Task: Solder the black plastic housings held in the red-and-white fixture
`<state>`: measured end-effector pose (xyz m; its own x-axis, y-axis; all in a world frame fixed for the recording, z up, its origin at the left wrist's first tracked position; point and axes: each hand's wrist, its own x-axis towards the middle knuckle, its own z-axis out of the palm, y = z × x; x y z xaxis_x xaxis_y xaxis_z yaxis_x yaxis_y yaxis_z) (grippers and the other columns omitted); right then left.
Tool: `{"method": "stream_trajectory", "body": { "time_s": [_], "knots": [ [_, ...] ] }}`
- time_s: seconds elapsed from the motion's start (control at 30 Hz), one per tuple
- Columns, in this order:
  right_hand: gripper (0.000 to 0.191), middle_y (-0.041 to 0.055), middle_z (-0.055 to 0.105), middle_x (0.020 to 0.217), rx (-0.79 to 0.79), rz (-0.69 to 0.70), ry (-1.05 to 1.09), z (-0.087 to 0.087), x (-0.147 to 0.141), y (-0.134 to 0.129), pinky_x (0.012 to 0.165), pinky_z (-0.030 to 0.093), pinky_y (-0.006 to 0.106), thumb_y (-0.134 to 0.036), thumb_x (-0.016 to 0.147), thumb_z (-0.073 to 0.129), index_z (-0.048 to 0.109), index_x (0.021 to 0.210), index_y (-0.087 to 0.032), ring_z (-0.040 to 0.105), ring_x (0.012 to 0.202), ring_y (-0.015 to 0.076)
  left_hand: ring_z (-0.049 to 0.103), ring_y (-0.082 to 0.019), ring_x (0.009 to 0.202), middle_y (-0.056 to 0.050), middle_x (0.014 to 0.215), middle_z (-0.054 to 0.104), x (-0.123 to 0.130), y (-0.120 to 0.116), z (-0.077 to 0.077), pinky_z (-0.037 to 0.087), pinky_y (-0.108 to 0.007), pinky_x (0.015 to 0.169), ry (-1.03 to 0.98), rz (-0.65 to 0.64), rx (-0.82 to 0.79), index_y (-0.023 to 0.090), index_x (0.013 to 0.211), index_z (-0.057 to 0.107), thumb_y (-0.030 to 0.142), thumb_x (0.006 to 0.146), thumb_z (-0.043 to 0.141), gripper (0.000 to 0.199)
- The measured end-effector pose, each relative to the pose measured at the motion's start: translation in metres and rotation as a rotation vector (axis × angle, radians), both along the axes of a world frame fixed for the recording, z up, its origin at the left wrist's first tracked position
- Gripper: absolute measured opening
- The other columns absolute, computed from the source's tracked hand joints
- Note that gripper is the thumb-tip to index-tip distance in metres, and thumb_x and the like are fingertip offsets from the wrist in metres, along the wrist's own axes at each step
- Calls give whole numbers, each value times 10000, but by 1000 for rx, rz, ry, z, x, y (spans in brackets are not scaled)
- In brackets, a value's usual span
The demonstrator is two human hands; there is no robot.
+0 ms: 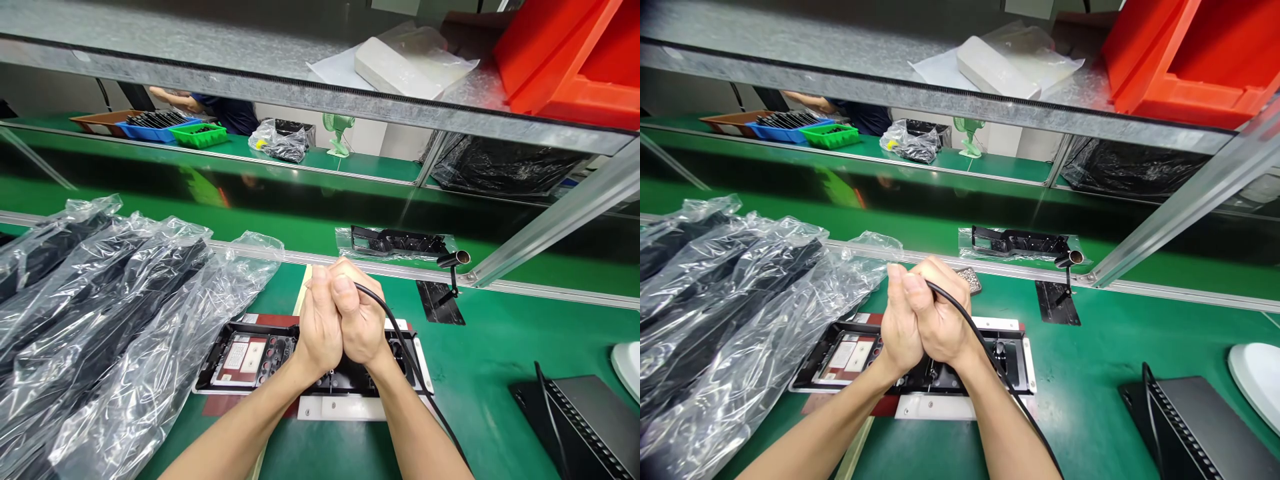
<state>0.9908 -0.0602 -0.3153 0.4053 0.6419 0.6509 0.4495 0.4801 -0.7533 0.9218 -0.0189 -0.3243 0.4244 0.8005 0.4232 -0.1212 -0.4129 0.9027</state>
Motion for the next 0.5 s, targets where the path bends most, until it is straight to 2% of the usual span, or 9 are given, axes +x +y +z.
{"method": "stream_trajectory", "body": {
  "time_s": [0.23, 0.4, 0.5],
  "knots": [
    [393, 16, 533, 740, -27, -4, 31, 0, -1, -1, 694, 447, 338, -390, 1035, 421, 591, 722, -224, 510, 712, 159, 555, -140, 561, 14, 623, 538, 4, 3, -1, 529, -311, 570, -49, 45, 68, 241, 712, 424, 720, 993, 241, 584],
    [415, 26, 544, 735, -42, -24, 35, 0, -2, -1, 686, 449, 351, -444, 1030, 409, 593, 721, -237, 502, 691, 171, 593, -129, 607, -4, 657, 590, 4, 3, 0, 552, -277, 626, -59, -29, 105, 234, 729, 472, 628, 1042, 198, 573],
    [417, 23, 540, 724, -33, -23, 23, 0, -1, 0, 667, 436, 348, -438, 1030, 410, 563, 700, -234, 499, 677, 166, 589, -133, 590, -8, 647, 592, 5, 2, 1, 549, -280, 610, -55, 0, 110, 236, 711, 466, 632, 1041, 202, 579]
  ]
}}
